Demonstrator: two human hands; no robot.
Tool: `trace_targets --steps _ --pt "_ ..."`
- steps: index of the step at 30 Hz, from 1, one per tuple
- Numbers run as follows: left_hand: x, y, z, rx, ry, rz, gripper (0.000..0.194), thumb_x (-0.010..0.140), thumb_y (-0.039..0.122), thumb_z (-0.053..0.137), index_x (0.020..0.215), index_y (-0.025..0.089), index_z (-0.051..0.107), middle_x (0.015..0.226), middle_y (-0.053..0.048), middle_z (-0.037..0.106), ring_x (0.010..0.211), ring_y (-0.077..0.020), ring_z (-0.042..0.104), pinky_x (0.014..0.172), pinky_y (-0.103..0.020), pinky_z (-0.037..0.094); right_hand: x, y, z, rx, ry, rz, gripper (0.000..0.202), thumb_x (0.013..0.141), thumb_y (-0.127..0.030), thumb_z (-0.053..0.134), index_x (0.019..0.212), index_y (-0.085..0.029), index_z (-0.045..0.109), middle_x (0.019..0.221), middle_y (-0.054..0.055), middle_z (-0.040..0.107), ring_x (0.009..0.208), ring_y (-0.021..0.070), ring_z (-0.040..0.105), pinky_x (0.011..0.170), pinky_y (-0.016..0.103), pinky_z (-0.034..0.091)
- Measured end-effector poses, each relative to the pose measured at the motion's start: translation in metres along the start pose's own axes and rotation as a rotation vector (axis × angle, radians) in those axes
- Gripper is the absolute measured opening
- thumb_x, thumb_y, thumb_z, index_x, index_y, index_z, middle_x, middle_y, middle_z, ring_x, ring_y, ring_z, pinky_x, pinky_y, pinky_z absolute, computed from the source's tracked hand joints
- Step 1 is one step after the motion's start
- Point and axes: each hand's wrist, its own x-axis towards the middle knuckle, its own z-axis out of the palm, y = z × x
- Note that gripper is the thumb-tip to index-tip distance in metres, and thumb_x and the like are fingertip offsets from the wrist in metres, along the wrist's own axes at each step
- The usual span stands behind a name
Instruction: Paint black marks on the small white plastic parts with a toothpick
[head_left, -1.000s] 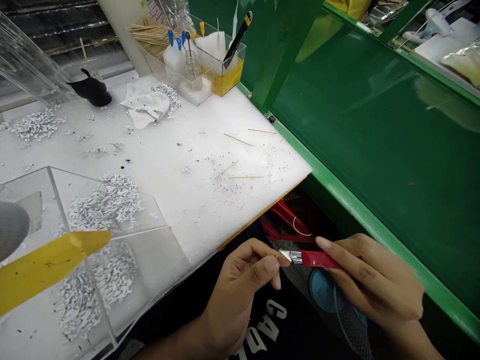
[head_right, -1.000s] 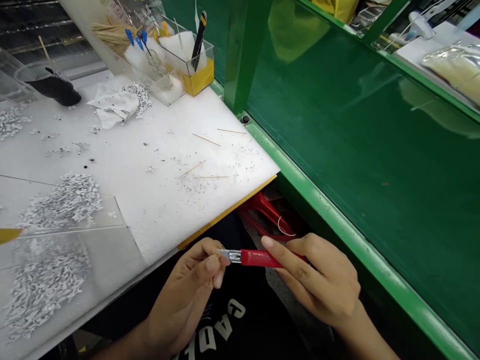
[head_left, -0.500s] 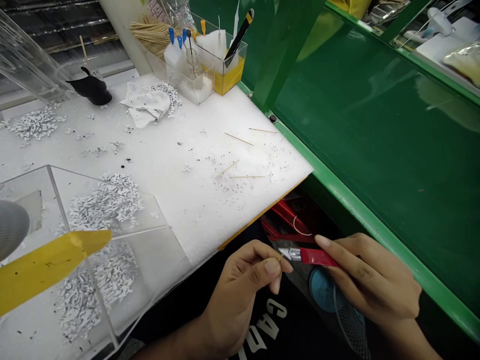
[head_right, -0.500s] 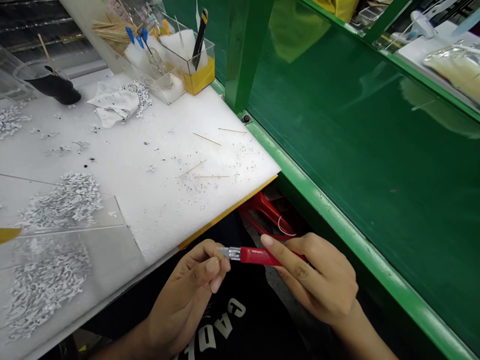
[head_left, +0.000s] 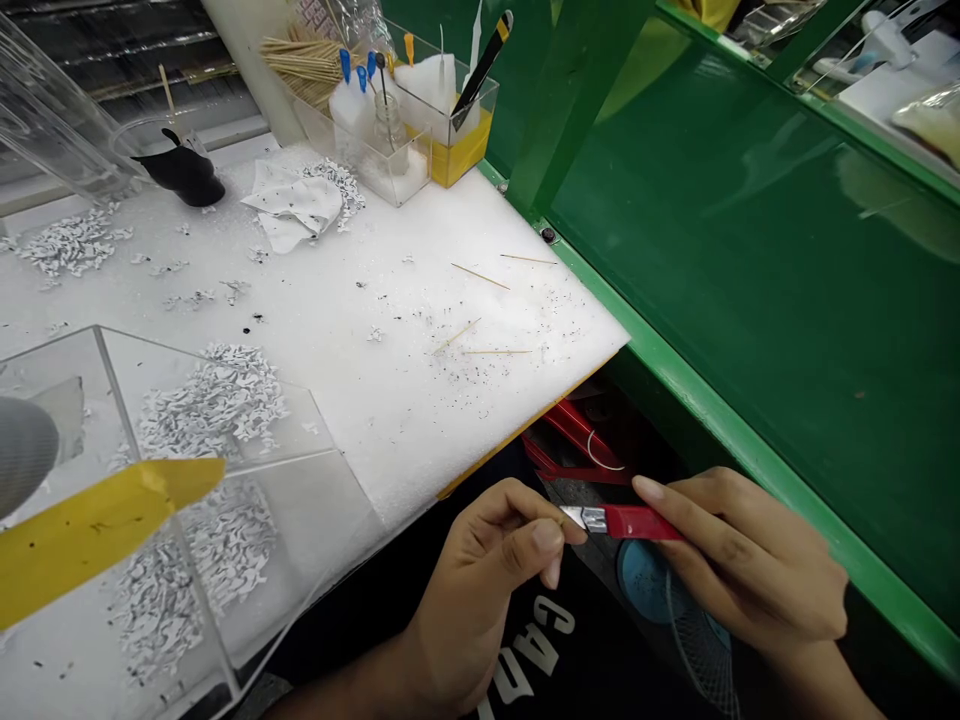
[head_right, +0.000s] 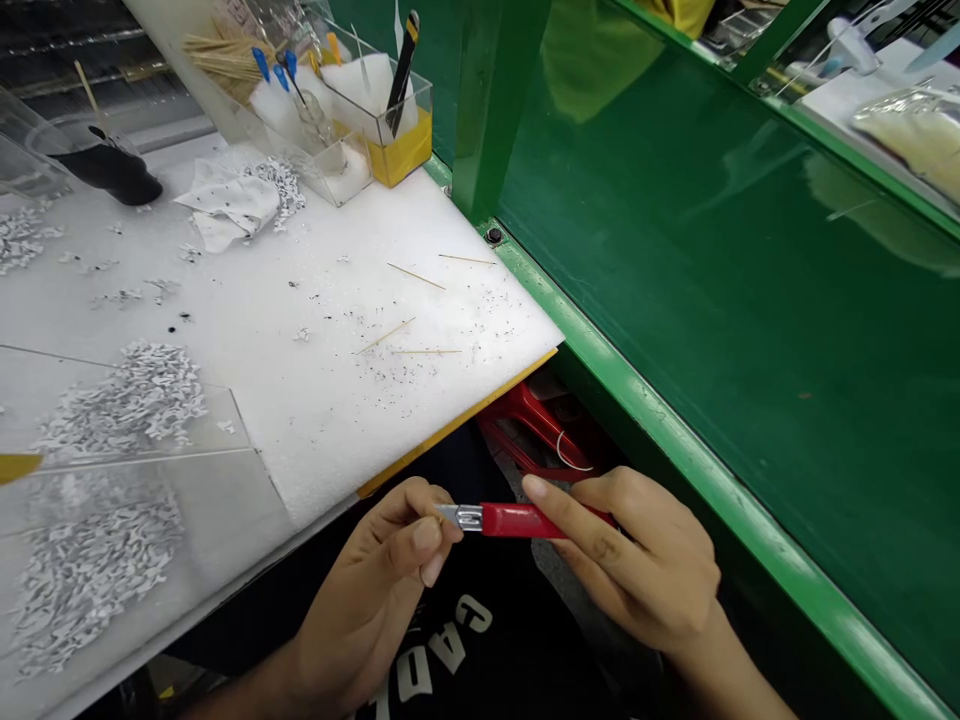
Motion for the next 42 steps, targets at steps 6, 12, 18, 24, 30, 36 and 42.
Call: trace_targets --steps 6,12,18,24,30,36,42 --pt "-0.0024 -0.0052 -0.0047 0.0 0.003 0.04 0.023 0.084 0.042 0.09 0.079 0.022 0.079 0.072 0.003 0.065 0.066 -0.0105 0.051 0.074 -0.028 0.039 0.0033 -0.0005 0.0014 -0.018 0.002 -0.007 0.07 0.093 0.0 0.066 0.158 -0.021 0.052 0.086 0.006 0.066 0.072 0.0164 0.062 0.056 0.029 0.052" --pt "-0.0025 -0.0034 -0.0031 -0.009 0.019 0.034 0.026 0.082 0.044 0.091 0.078 0.022 0.078 0.066 0.004 0.062 0.067 -0.0114 0.051 0.076 -0.028 0.039 0.0007 -0.0011 0.0032 -0.028 0.013 0.015 0.07 0.093 -0.001 0.067 0.158 -0.025 0.052 0.085 0.005 0.067 0.071 0.0169 0.063 0.056 0.029 0.053" --pt "-0.0015 0.0001 0.0012 -0.018 0.027 -0.031 0.026 0.079 0.039 0.091 0.074 0.019 0.076 0.066 0.003 0.065 0.063 -0.01 0.05 0.076 -0.029 0.039 -0.002 -0.0019 0.0057 -0.025 0.048 0.057 0.076 0.088 0.007 0.068 0.157 -0.021 0.053 0.092 0.008 0.069 0.077 0.0187 0.064 0.06 0.031 0.054" --pt "-0.0006 0.0003 0.001 -0.016 0.037 -0.058 0.025 0.079 0.038 0.089 0.073 0.019 0.074 0.058 0.005 0.059 0.063 -0.0114 0.048 0.08 -0.032 0.038 0.0009 -0.0014 0.0068 0.018 0.059 0.061 0.074 0.089 0.004 0.067 0.157 -0.023 0.054 0.09 0.008 0.07 0.075 0.0199 0.065 0.058 0.032 0.055" --pt "-0.0008 0.0026 0.0022 -0.009 0.023 -0.035 0.024 0.079 0.039 0.089 0.074 0.019 0.075 0.065 0.003 0.065 0.062 -0.0107 0.048 0.078 -0.031 0.038 0.0028 -0.0016 0.0048 0.028 0.037 0.054 0.071 0.092 0.0 0.067 0.156 -0.027 0.055 0.086 0.006 0.069 0.07 0.018 0.064 0.054 0.03 0.054" --pt "-0.0014 0.0015 0.0015 -0.022 0.044 0.006 0.02 0.08 0.034 0.089 0.074 0.02 0.077 0.066 0.003 0.067 0.063 -0.0104 0.05 0.077 -0.03 0.039 0.0021 -0.0029 0.0051 0.061 0.022 0.089 0.076 0.09 0.007 0.066 0.158 -0.022 0.053 0.091 0.008 0.07 0.076 0.0185 0.064 0.059 0.031 0.054" --pt "-0.0009 0.0013 0.0 -0.042 0.032 0.041 0.021 0.081 0.037 0.092 0.076 0.021 0.079 0.074 0.002 0.074 0.064 -0.0094 0.051 0.074 -0.028 0.041 0.0068 -0.0025 0.0051 0.127 -0.011 0.065 0.072 0.093 0.005 0.063 0.159 -0.022 0.051 0.09 0.007 0.067 0.075 0.0172 0.063 0.059 0.03 0.054"
